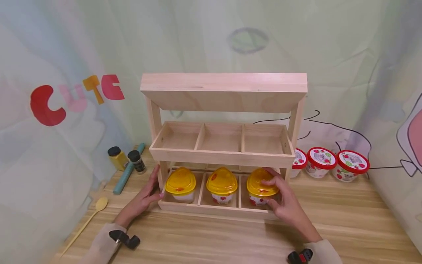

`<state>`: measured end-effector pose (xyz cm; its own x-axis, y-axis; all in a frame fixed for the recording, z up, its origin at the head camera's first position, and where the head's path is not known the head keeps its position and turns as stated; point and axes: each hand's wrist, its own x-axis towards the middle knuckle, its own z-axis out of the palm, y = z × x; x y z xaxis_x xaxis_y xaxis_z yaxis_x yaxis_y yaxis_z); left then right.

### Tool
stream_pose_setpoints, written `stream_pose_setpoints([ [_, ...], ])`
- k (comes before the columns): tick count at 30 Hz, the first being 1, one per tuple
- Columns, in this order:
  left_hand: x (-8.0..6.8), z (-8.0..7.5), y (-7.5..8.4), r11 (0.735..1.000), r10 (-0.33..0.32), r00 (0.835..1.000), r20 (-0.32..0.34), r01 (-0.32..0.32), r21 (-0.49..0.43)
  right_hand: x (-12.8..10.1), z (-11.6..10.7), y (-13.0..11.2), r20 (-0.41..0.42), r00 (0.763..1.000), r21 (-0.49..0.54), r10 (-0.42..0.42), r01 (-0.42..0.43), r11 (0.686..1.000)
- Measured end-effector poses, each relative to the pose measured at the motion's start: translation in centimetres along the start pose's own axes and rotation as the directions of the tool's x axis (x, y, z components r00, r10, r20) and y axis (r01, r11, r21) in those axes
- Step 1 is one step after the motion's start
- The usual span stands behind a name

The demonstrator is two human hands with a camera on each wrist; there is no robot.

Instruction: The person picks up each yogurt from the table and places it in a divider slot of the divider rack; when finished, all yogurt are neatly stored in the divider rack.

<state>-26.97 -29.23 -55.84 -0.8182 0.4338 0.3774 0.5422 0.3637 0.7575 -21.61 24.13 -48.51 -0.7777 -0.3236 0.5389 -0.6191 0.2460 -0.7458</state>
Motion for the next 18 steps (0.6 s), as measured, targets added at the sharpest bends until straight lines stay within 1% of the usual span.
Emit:
stream_pose_setpoints([
  [2,0.1,0.0,0.3,0.999,0.041,0.999,-0.013,-0.041,0.019,0.1,0.0,0.0,0.006,1.0,0.002,-0.001,0.001,1.0],
  [5,0.1,0.0,0.6,0.998,0.054,0.998,-0.021,-0.054,0.017,0.2,-0.1,-0.1,0.014,1.0,-0.003,0.004,-0.003,1.0],
  [9,0.1,-0.1,-1.2,1.0,-0.019,1.0,0.003,0.019,0.009,0.3,-0.1,-0.5,0.015,0.999,-0.031,0.032,-0.031,0.999],
  [11,0.0,-0.1,-2.4,0.998,-0.058,0.998,0.018,0.058,0.01,0.4,-0.1,-0.6,0.016,0.999,-0.042,0.037,-0.036,0.998],
  [12,0.0,-0.1,-2.7,0.997,-0.078,0.997,0.027,0.078,0.003,0.4,-0.1,-0.7,0.018,0.999,-0.047,0.037,-0.036,0.998],
  [14,0.1,-0.1,-2.8,0.997,-0.081,0.996,0.032,0.081,0.005,0.4,-0.1,-0.7,0.023,0.999,-0.052,0.031,-0.03,0.998],
  [17,0.1,-0.1,-2.2,0.997,-0.074,0.997,0.026,0.074,0.009,0.5,-0.2,-0.9,0.029,0.999,-0.078,0.04,-0.038,0.996],
  [18,0.1,-0.1,-1.9,0.998,-0.059,0.998,0.021,0.059,0.017,0.5,-0.2,-0.9,0.031,0.998,-0.096,0.049,-0.046,0.994],
])
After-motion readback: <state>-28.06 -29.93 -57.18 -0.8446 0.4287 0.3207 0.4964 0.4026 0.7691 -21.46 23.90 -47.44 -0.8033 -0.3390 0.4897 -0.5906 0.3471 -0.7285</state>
